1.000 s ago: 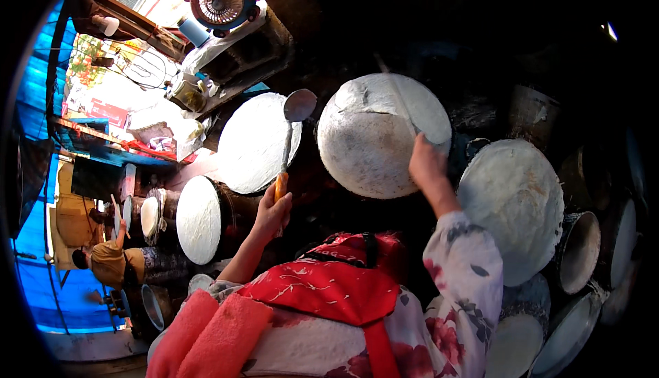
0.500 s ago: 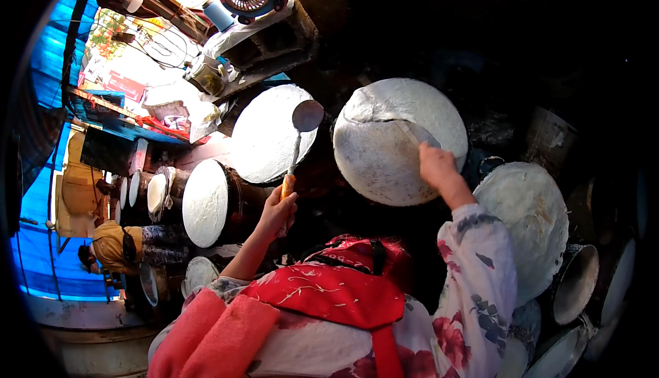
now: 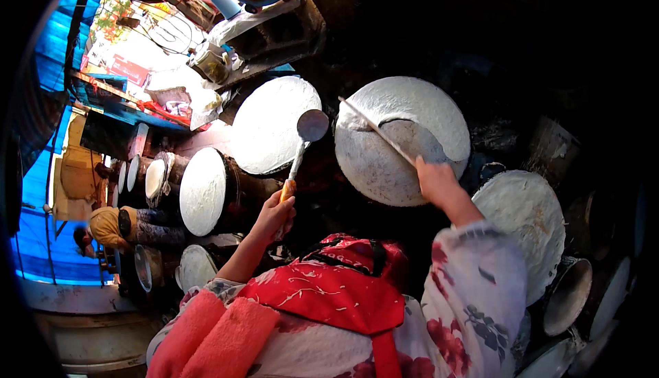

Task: The person scoops a white liquid batter from a large basin and pours it onto hot, circular metal pans. Using a wooden stick, they spread the batter into thin, round layers. The person then uses a ladle to lift and flip the cooking layers, checking their progress before moving them to a stack.

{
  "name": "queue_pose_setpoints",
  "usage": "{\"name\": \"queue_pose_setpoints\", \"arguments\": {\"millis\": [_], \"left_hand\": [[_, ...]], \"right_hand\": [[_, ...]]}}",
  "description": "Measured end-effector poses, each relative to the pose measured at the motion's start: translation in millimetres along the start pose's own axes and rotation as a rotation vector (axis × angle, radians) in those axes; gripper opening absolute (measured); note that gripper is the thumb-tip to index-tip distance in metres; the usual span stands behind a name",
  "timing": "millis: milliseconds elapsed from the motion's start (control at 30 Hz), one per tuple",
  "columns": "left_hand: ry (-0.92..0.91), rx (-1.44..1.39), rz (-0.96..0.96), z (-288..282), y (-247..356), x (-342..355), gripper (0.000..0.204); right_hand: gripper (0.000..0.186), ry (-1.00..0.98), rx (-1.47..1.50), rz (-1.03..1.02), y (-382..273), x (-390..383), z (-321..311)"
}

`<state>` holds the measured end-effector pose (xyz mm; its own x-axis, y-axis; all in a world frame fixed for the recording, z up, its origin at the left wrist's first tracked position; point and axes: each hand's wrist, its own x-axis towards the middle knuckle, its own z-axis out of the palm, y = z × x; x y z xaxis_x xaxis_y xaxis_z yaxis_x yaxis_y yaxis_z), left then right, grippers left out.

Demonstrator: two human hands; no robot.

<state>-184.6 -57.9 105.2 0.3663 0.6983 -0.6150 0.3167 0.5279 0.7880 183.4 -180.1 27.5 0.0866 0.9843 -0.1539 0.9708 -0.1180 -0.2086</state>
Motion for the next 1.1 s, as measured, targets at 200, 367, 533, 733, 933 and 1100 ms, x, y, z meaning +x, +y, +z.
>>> {"name": "queue_pose_setpoints", "arguments": {"millis": [200, 367, 533, 733, 933, 1100], "left_hand": [[-0.015, -0.03, -0.036, 0.3, -8.2, -15.0, 0.041], [0.016, 0.008, -0.027, 11.0, -4.6, -12.7, 0.042], [0.018, -0.042, -0.05, 7.6, -6.9, -27.4, 0.042], [0.0, 0.014, -0.026, 10.5, -11.5, -28.2, 0.043], [-0.016, 0.077, -0.053, 9.6, -17.9, -45.6, 0.048], [-0.042, 0.171, 0.051, 11.0, -28.0, -37.7, 0.05]], "right_hand": [[0.049, 0.217, -0.073, 0.095, 31.4, -47.4, 5.4], [0.033, 0.133, 0.054, 0.006, 35.5, 35.6, -10.7], [0.035, 0.036, 0.113, -0.129, 12.3, -54.0, -22.2], [0.032, 0.221, 0.126, 0.104, 48.0, -49.6, 1.7], [0.031, 0.118, 0.162, 0.046, 8.9, -83.6, -9.6], [0.038, 0.062, 0.118, 0.123, 9.1, -78.1, 39.2]]}}
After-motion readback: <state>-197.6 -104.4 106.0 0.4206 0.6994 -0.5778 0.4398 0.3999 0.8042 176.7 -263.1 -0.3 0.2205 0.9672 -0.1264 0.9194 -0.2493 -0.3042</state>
